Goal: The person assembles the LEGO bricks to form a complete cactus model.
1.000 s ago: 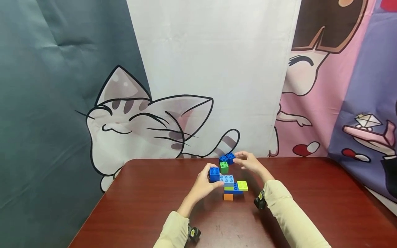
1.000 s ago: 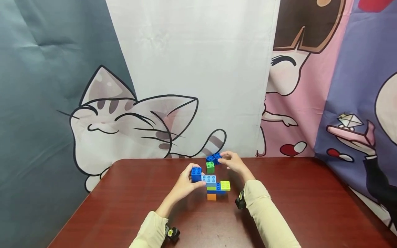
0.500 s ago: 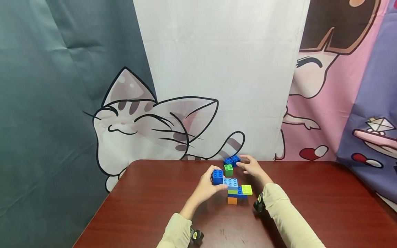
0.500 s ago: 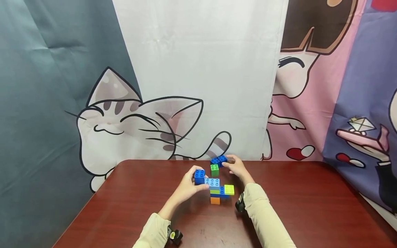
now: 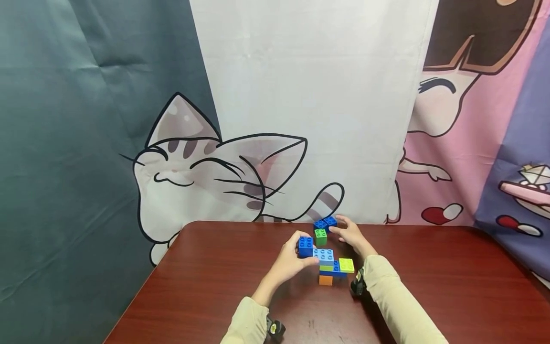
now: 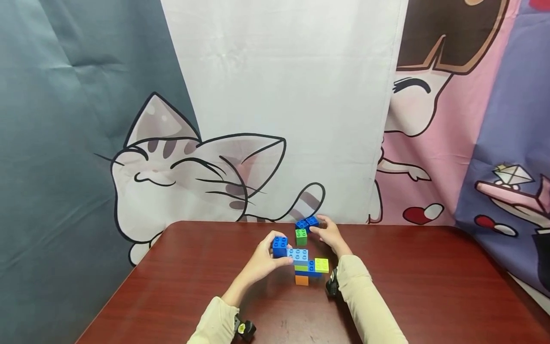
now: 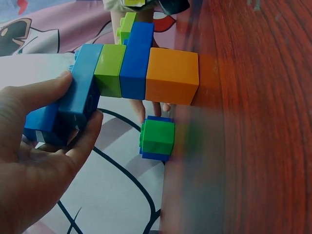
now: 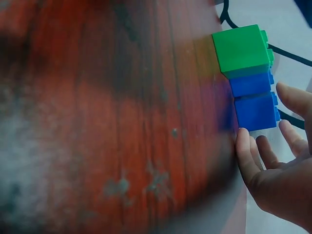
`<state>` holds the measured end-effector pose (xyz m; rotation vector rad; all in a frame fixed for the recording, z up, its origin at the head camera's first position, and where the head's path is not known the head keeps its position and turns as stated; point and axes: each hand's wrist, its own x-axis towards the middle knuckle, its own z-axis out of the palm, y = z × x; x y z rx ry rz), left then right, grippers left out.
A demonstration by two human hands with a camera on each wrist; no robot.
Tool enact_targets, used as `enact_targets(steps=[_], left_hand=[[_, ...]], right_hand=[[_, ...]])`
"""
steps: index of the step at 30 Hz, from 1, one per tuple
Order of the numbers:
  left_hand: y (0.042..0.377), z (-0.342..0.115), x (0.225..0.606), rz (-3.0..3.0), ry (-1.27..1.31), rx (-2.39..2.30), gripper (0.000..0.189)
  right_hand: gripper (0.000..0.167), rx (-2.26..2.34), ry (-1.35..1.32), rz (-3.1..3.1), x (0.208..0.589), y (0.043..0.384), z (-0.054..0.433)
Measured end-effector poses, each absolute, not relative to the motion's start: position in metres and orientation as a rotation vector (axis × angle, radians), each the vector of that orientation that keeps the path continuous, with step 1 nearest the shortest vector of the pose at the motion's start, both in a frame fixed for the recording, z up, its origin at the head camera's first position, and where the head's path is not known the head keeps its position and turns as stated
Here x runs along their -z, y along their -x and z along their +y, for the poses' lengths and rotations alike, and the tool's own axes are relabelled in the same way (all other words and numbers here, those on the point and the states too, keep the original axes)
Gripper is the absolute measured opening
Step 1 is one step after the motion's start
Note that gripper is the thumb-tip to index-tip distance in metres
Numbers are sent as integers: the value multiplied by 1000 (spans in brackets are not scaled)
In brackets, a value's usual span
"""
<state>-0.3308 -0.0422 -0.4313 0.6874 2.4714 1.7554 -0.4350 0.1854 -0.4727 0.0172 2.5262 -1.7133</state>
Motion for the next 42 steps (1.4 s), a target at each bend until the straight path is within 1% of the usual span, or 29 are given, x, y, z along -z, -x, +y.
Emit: enact_targets(steps=[4, 10, 15, 23, 35, 42], left_hand=[[335, -40, 436, 2456, -711, -1768, 47], [333, -36, 435, 2408, -727, -1788, 48], [331, -33, 433, 2400, -730, -1782, 48], [329, -35, 433, 2383, -731, -1801, 48], [330, -37, 436, 2408, -714, -1801, 47], [334, -44, 436, 2405, -687, -1820, 48]], right_hand=[[61, 1684, 22, 2567, 474, 437, 187], [66, 1600, 37, 2617, 478, 436, 195], [63, 1583, 30, 2639, 480, 436, 198], [58, 1623, -12, 2664, 484, 437, 197], [60, 1672, 39, 2572, 483, 435, 196], [61, 1692, 11, 2530, 482, 439, 195]])
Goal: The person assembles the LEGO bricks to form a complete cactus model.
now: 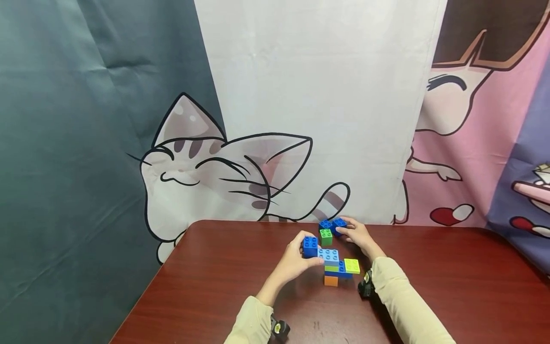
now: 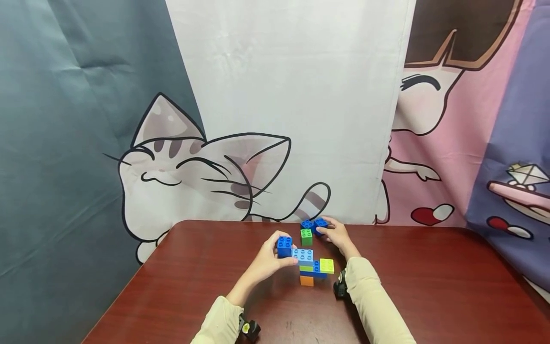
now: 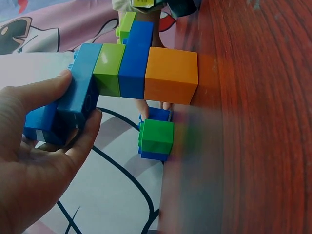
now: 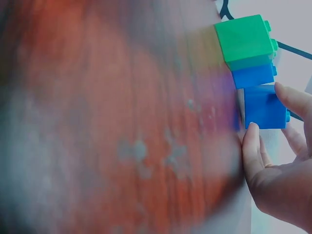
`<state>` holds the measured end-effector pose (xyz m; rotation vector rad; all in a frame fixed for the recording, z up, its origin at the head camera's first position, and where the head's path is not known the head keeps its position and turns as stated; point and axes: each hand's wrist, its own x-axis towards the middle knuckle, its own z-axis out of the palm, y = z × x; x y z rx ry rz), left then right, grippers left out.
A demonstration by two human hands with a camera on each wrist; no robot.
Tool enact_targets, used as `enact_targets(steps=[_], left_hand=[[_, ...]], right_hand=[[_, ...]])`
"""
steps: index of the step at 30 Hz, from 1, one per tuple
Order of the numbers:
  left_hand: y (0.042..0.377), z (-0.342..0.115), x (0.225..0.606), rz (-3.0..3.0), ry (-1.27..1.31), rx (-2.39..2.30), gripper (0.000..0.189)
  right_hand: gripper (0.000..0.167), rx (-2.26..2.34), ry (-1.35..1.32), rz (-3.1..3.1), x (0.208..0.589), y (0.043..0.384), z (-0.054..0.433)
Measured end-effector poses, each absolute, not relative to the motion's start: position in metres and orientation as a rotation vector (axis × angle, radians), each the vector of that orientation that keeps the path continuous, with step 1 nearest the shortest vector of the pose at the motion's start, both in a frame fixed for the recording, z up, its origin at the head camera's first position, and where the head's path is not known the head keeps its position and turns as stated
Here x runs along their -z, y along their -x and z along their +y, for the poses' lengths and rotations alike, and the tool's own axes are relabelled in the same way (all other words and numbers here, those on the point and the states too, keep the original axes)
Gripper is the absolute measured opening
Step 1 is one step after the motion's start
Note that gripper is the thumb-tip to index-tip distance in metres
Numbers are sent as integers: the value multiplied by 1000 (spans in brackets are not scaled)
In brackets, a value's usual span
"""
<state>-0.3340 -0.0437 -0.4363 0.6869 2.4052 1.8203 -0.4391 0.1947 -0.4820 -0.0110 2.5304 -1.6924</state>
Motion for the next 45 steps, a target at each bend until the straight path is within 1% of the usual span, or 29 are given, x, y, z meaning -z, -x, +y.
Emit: enact_targets(steps=[10, 16, 20, 34, 45], left_hand=[[332, -44, 432, 2437, -685, -1784, 48], [334, -43, 432, 2479, -702, -1731, 47], [337, -42, 431, 2492, -718, -1698, 48], [338, -44, 430, 2501, -739, -1706, 47], [338, -44, 433, 2483, -745, -1729, 48]], right_hand=[[64, 1732, -7, 2497, 479, 432, 200], [67, 1745, -23, 2492, 477, 423, 206], [66, 1742, -38, 2486, 474, 418, 210], [70, 1806, 51, 2437, 460, 404, 206], [67, 1808, 93, 2431, 452, 393, 199]])
